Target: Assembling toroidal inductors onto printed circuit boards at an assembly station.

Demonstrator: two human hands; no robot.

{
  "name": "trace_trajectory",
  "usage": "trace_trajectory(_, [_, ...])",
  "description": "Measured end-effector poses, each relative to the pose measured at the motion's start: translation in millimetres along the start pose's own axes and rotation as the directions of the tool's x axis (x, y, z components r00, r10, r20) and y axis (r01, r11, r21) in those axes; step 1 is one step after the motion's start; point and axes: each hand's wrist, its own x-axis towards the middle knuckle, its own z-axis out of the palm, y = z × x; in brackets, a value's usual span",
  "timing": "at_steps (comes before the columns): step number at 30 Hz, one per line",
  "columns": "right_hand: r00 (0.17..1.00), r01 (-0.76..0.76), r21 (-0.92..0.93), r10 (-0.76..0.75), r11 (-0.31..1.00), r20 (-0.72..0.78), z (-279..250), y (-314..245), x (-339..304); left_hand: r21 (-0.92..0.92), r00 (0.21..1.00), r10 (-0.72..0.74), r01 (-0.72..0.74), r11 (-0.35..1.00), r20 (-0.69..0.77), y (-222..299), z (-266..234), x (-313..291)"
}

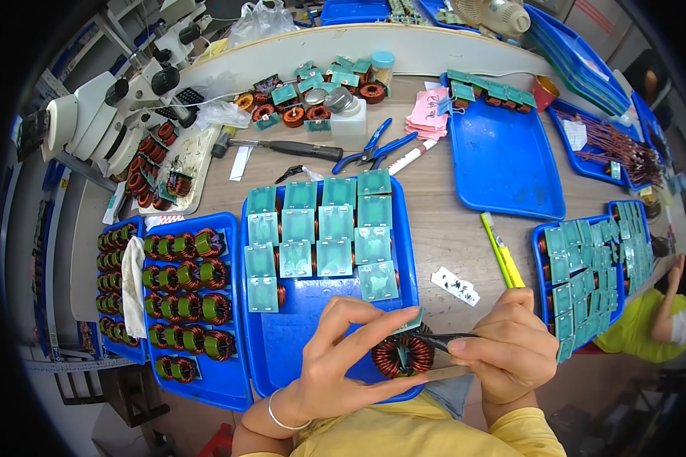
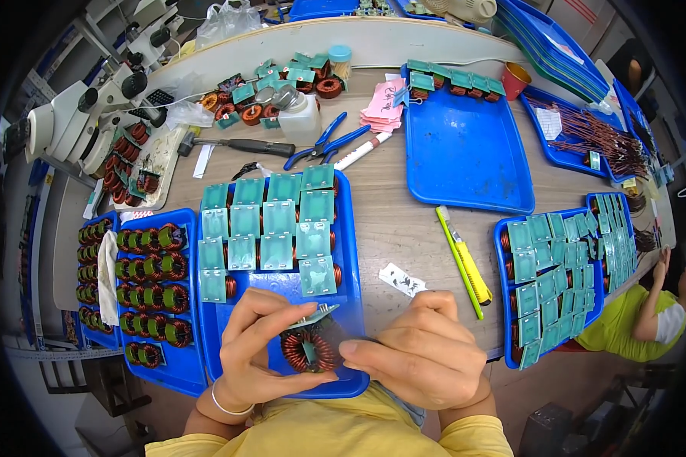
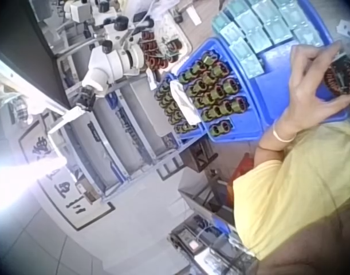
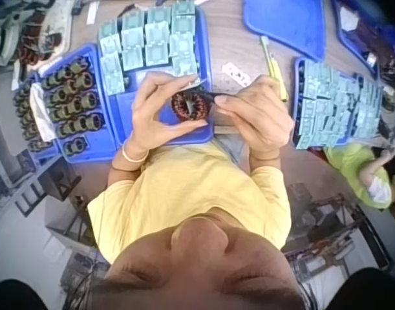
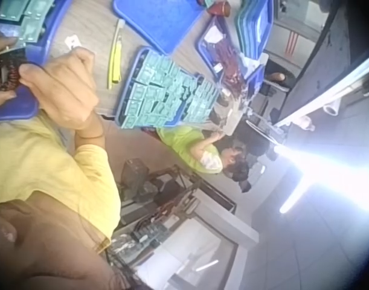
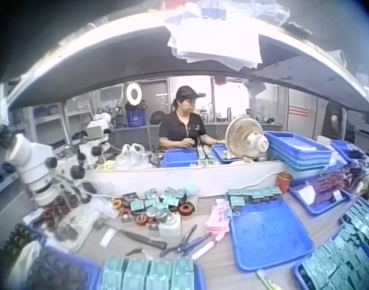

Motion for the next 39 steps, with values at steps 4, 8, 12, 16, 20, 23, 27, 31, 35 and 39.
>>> trace_trajectory(4, [1.000,0.014,0.006,-0.014,1.000,-0.005,0.8,1.8,0.0,0.003,1.000,0.004,-0.004,1.000,0.000,0.2,0.3,0.1])
trace_trajectory(8, [1.000,0.021,0.000,-0.021,1.000,-0.013,1.2,3.0,-0.1,-0.015,1.000,-0.021,0.021,1.000,-0.001,0.8,0.3,0.3])
trace_trajectory(12, [1.000,0.024,-0.004,-0.024,1.000,-0.013,1.4,2.5,1.0,0.017,1.000,-0.015,0.015,1.000,0.007,0.5,0.3,0.5])
trace_trajectory(16, [1.000,0.020,-0.001,-0.020,1.000,-0.020,2.2,3.1,0.9,0.034,1.000,-0.003,0.002,0.999,0.005,0.3,0.8,0.6])
trace_trajectory(20, [1.000,0.026,-0.010,-0.026,1.000,-0.006,2.0,3.4,0.3,0.035,1.000,-0.019,0.020,0.999,-0.006,0.2,0.9,0.6])
trace_trajectory(23, [1.000,0.031,-0.005,-0.031,1.000,-0.002,3.1,3.8,1.1,0.039,1.000,-0.027,0.027,0.999,-0.012,0.6,0.2,0.7])
trace_trajectory(27, [1.000,0.029,-0.013,-0.029,0.999,-0.010,3.8,4.1,1.6,0.045,1.000,-0.015,0.015,0.999,-0.013,-0.1,-0.2,0.9])
trace_trajectory(31, [1.000,0.014,-0.009,-0.014,1.000,-0.010,3.2,4.2,2.0,0.010,0.999,-0.032,0.032,0.999,0.000,1.6,-1.0,1.4])
trace_trajectory(35, [1.000,0.019,0.003,-0.019,1.000,-0.006,2.6,5.5,1.7,0.017,0.999,-0.034,0.034,0.999,-0.001,2.2,-0.9,1.6])
trace_trajectory(39, [1.000,0.021,0.015,-0.021,1.000,-0.022,3.6,6.2,1.5,0.015,0.999,-0.032,0.032,0.999,0.007,1.2,-0.3,1.3])
